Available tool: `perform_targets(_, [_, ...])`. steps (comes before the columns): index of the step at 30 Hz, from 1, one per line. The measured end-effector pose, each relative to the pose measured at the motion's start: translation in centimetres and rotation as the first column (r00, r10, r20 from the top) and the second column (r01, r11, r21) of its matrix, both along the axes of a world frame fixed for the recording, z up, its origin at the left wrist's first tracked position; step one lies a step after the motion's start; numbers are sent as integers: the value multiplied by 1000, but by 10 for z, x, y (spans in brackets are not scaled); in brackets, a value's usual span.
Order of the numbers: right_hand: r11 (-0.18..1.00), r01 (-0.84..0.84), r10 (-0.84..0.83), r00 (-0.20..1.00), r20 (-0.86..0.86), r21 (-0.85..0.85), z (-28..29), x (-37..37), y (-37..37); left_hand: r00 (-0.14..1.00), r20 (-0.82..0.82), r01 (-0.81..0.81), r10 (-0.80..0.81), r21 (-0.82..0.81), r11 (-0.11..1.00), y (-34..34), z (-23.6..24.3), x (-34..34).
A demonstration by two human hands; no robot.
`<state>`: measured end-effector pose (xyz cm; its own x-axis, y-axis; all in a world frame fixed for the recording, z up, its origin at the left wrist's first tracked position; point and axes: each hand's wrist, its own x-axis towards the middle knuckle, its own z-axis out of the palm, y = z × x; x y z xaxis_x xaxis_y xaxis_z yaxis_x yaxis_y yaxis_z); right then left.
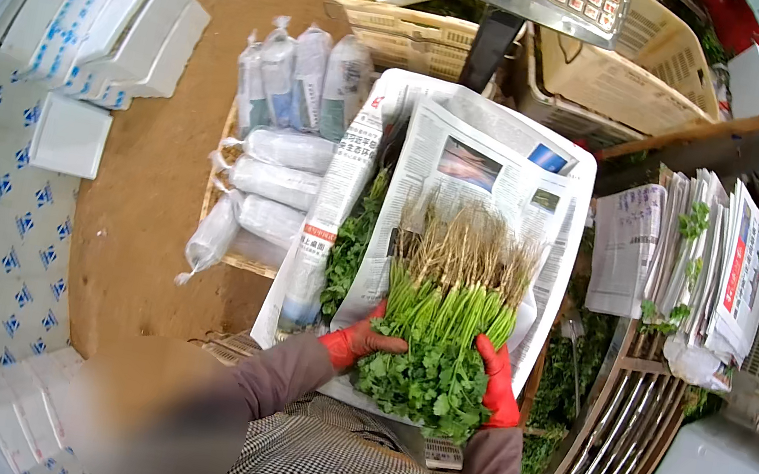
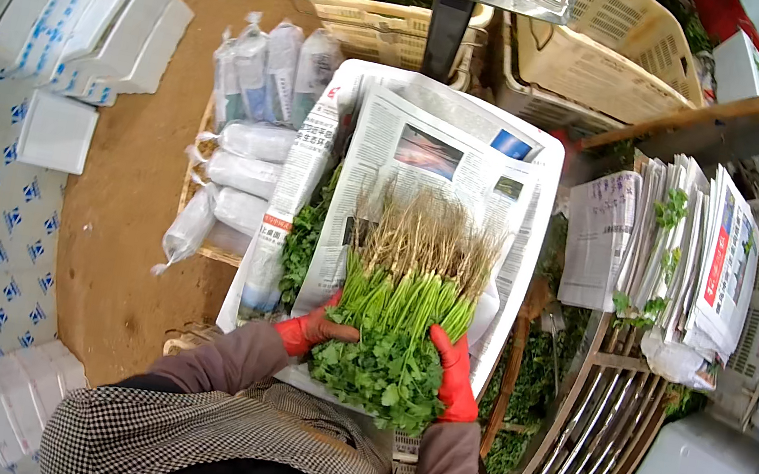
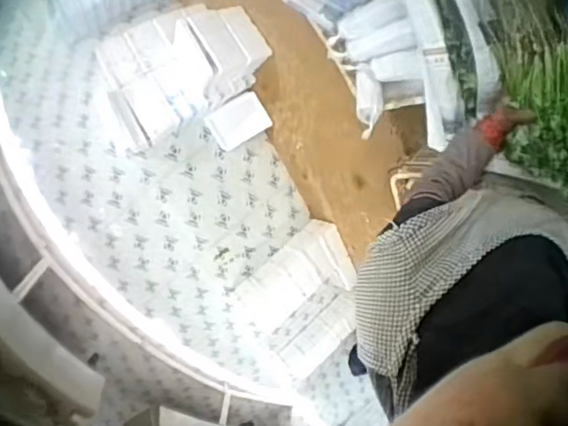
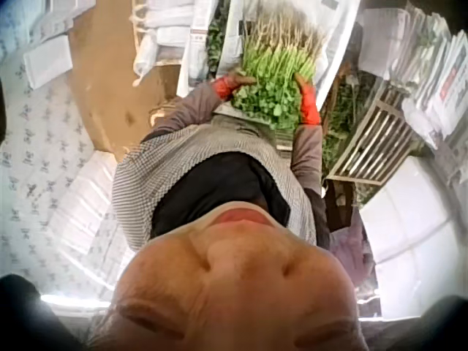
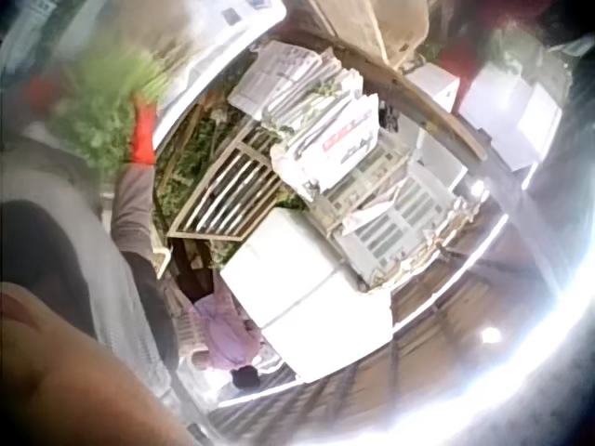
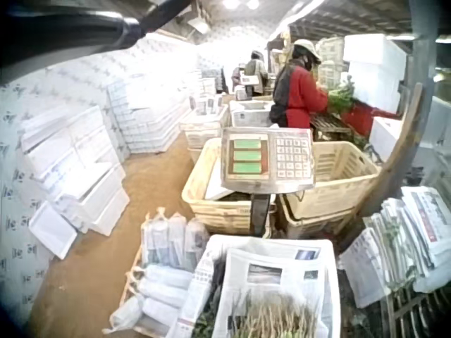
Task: The person repeatedly picks up bunches of leafy green vegetables from a wooden crate, aligns them by hand, and places them into a white plastic basket. The person also moves a stack of newspapers aside to access the vegetables.
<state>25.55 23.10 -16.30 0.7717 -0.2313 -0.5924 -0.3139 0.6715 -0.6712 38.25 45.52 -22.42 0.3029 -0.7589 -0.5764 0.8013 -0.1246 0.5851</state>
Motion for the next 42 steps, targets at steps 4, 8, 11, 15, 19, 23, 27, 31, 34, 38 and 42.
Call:
perform_targets(4, [997,67,-69,997,-32,-45,27,3,12,995,94,36,-30,-62,997,0,39,23])
perform_targets(8, [870,196,-238,970,38,452,78,21,43,877,414,321,-245,-124,939,-9,116,101])
perform_targets(11, [624,239,-412,910,53,744,81,61,64,706,557,618,-437,-183,765,-64,168,197])
perform_targets(15, [848,348,-484,816,317,400,0,141,86,179,795,828,-580,197,526,-147,187,305])
perform_targets(19, [567,383,-645,757,103,729,-95,181,108,-190,768,688,-612,549,475,-182,103,318])
perform_targets(23, [441,542,-673,727,-136,715,-126,188,110,-23,619,680,-785,585,441,-187,15,335])
perform_targets(27, [564,537,-637,766,-83,628,-99,196,94,-105,692,656,-714,588,474,-194,19,357])
perform_targets(31, [861,497,-401,796,-453,110,-78,210,71,-459,654,157,-601,726,670,-190,44,318])
perform_targets(34, [886,422,-381,898,-220,190,-80,209,58,-611,716,-108,-337,347,932,-193,18,264])
perform_targets(38, [903,422,-427,902,-66,-73,-82,179,46,-695,663,-45,-277,345,938,-231,-53,248])
perform_targets(42, [996,73,-76,996,-50,-48,-41,115,54,-512,758,18,-404,479,878,-222,-85,306])
